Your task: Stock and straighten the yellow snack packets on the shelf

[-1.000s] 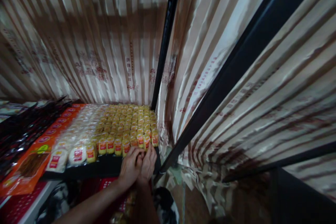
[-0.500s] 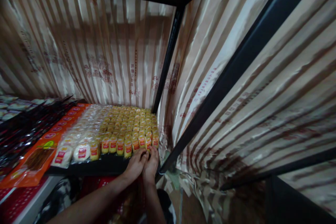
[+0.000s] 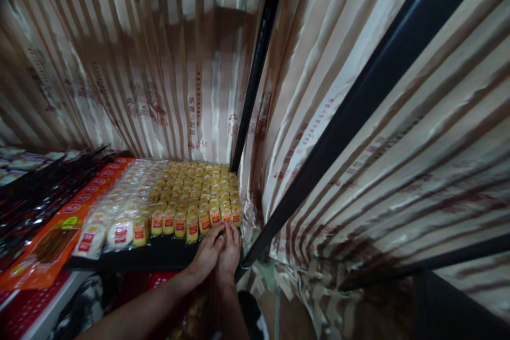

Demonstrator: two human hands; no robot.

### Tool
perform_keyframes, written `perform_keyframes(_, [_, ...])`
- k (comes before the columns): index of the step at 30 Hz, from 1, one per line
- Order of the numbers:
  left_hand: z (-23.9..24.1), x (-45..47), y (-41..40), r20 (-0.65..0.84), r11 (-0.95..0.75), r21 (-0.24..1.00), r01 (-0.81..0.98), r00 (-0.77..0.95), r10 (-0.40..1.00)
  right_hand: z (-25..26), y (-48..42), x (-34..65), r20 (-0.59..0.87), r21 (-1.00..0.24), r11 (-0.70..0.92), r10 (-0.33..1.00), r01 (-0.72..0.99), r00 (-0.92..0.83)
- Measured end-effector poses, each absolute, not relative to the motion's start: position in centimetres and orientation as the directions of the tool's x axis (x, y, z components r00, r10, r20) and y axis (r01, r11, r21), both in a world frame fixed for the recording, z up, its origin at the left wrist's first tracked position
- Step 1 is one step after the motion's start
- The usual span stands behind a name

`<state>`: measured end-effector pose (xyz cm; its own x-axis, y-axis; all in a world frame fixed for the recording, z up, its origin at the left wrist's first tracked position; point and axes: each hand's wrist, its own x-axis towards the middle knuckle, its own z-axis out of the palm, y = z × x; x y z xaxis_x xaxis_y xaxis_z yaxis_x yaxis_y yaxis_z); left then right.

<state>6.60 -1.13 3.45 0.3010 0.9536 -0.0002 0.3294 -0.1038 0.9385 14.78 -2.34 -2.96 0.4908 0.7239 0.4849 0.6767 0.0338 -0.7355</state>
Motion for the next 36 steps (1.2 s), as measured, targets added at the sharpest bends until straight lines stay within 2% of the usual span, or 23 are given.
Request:
perform_keyframes(7, [2.8, 6.6, -1.0, 0.007, -0.095, 0.935, 0.343, 0.248, 0.969, -2.6, -2.8, 14.2, 0.437, -0.726, -0.042, 0.743, 0.686, 0.508])
perform_keyframes(12, [2.4, 6.3, -1.2, 0.021, -0.122, 0.943, 0.311, 0.310, 0.950, -2.7, -2.9, 14.0, 0.472, -0.675, -0.047, 0.740, 0.736, 0.480])
perform_keyframes(16, [2.2, 6.1, -1.3, 0.032, -0.119, 0.961, 0.251, 0.324, 0.945, -2.7, -2.9, 13.9, 0.478, -0.660, -0.050, 0.742, 0.749, 0.470])
perform_keyframes(22, [1.7, 6.4, -1.7, 0.039, -0.084, 0.979, 0.184, 0.238, 0.970, -2.7, -3.1, 13.8, 0.486, -0.647, -0.027, 0.756, 0.762, 0.439])
perform_keyframes(28, [0.9, 6.9, -1.4, 0.044, -0.062, 0.996, 0.071, 0.235, 0.971, -3.1, -3.1, 13.8, 0.468, -0.611, -0.089, 0.761, 0.787, 0.450])
perform_keyframes(36, [1.1, 7.7, -1.6, -0.009, -0.004, 0.999, 0.054, 0.239, 0.971, -3.4, -2.9, 13.9, 0.445, -0.551, -0.115, 0.797, 0.826, 0.408])
